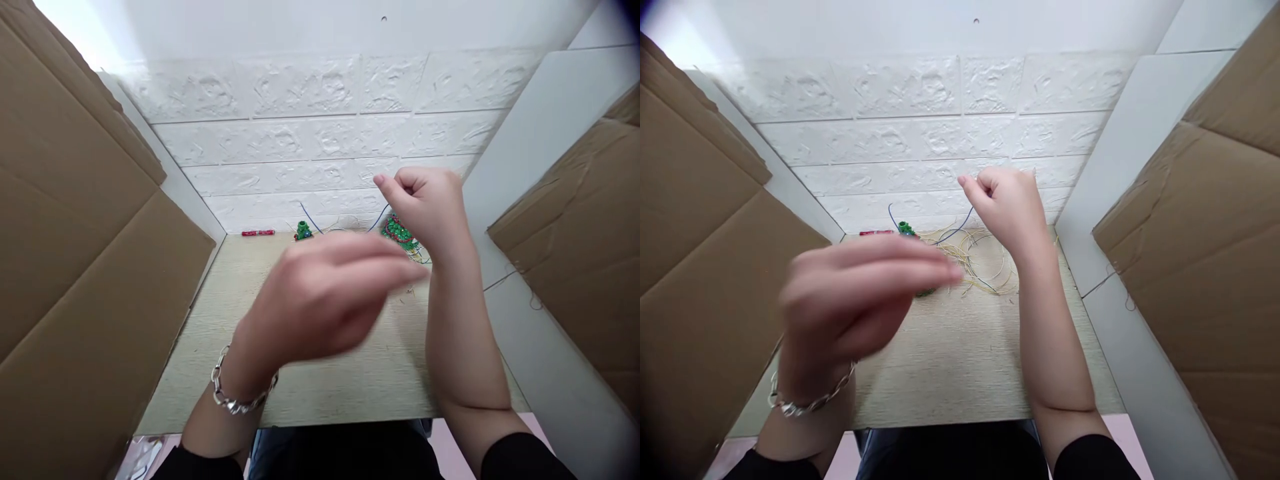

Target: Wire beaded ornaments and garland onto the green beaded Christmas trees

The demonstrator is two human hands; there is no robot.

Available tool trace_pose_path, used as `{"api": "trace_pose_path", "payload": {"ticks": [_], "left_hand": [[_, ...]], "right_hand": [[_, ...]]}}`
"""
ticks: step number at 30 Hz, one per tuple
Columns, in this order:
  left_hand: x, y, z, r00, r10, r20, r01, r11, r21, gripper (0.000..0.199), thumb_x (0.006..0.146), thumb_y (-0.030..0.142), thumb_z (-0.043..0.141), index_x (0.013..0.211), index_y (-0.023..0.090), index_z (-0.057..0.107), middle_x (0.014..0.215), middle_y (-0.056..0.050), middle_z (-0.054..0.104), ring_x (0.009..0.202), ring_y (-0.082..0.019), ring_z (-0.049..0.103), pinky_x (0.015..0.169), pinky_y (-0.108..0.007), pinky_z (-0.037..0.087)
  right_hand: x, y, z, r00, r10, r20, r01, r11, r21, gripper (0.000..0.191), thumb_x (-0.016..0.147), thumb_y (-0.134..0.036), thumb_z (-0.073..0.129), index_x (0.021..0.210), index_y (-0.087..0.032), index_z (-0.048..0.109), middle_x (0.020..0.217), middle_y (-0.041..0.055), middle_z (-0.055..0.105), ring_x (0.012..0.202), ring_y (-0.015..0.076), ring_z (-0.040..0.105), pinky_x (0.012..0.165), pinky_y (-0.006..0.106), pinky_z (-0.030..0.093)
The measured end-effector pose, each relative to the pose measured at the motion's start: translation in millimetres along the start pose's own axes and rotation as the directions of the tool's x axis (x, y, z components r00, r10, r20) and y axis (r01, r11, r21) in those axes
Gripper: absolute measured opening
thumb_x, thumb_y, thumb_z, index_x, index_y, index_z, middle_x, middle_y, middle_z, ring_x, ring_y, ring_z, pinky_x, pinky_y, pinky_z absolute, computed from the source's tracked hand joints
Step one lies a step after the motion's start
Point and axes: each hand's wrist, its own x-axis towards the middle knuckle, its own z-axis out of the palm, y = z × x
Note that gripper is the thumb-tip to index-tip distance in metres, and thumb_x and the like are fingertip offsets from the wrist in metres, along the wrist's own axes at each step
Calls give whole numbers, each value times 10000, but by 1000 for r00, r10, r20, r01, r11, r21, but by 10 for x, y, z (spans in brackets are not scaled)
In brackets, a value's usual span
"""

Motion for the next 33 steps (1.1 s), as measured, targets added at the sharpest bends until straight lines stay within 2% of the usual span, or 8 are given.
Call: {"api": "trace_pose_path", "payload": {"ticks": [2, 4, 8, 15, 20, 25, 28, 33], "left_hand": [[144, -238, 132, 998, 47, 48, -50, 996, 69, 292, 925, 95, 495, 1018, 272, 707, 1096, 4, 712, 919, -135, 687, 732, -256, 578], [196, -463, 237, 994, -12, 106, -2, 990, 139, 283, 914, 162, 567, 1162, 245, 675, 1194, -33, 687, 960, -166, 682, 735, -272, 570], [179, -724, 279, 976, -45, 213, 10, 986, 164, 152, 901, 247, 647, 1021, 218, 735, 947, -24, 744, 839, -173, 687, 716, -279, 534], [198, -758, 175, 937, -141, 319, 100, 985, 142, 178, 903, 198, 596, 833, 226, 758, 779, 13, 741, 715, -159, 670, 668, -279, 489], [205, -837, 125, 889, -402, 218, 306, 877, 369, 193, 903, 195, 557, 855, 206, 744, 905, -39, 754, 871, -219, 678, 763, -328, 491], [189, -937, 71, 817, -571, 83, 505, 776, 377, 209, 915, 223, 533, 898, 231, 741, 932, -28, 756, 889, -219, 672, 776, -332, 484], [171, -1000, 54, 783, -622, 11, 570, 723, 390, 204, 906, 242, 544, 879, 231, 746, 877, -28, 752, 868, -226, 664, 782, -346, 474], [121, -1183, 72, 769, -628, -124, 630, 707, 321, 144, 849, 247, 602, 773, 235, 724, 730, -19, 708, 771, -226, 632, 779, -363, 470]], "right_hand": [[-8, -23, 11, 1000, -4, -2, 4, 1000, 6, 569, 933, -342, 589, 517, -205, 226, 471, -52, 193, 486, 102, 239, 527, 302, 219], [-15, -44, 27, 1000, -13, 2, 13, 1000, 18, 564, 925, -314, 594, 523, -202, 216, 476, -54, 194, 487, 97, 232, 528, 297, 219], [-17, -59, 62, 1000, -22, -2, 22, 999, 31, 570, 928, -328, 592, 525, -202, 209, 485, -55, 182, 490, 94, 214, 519, 295, 213], [-25, -66, 52, 995, 21, -99, -13, 997, 79, 574, 949, -367, 569, 528, -205, 213, 499, -48, 188, 495, 95, 198, 500, 297, 203], [-40, -104, 34, 999, 36, -40, -28, 983, 182, 576, 935, -350, 595, 531, -209, 209, 513, -47, 197, 492, 94, 205, 495, 295, 204], [-54, -166, 39, 1000, -1, 17, -2, 984, 178, 573, 917, -364, 620, 514, -203, 246, 500, -51, 201, 495, 92, 230, 497, 286, 214], [-63, -205, 28, 999, -25, 42, 17, 982, 191, 565, 916, -369, 620, 517, -202, 255, 496, -51, 214, 498, 92, 244, 500, 283, 222], [-78, -236, -20, 998, -20, 60, 6, 974, 226, 547, 914, -365, 611, 519, -200, 270, 502, -47, 235, 501, 92, 243, 497, 284, 221]]}}
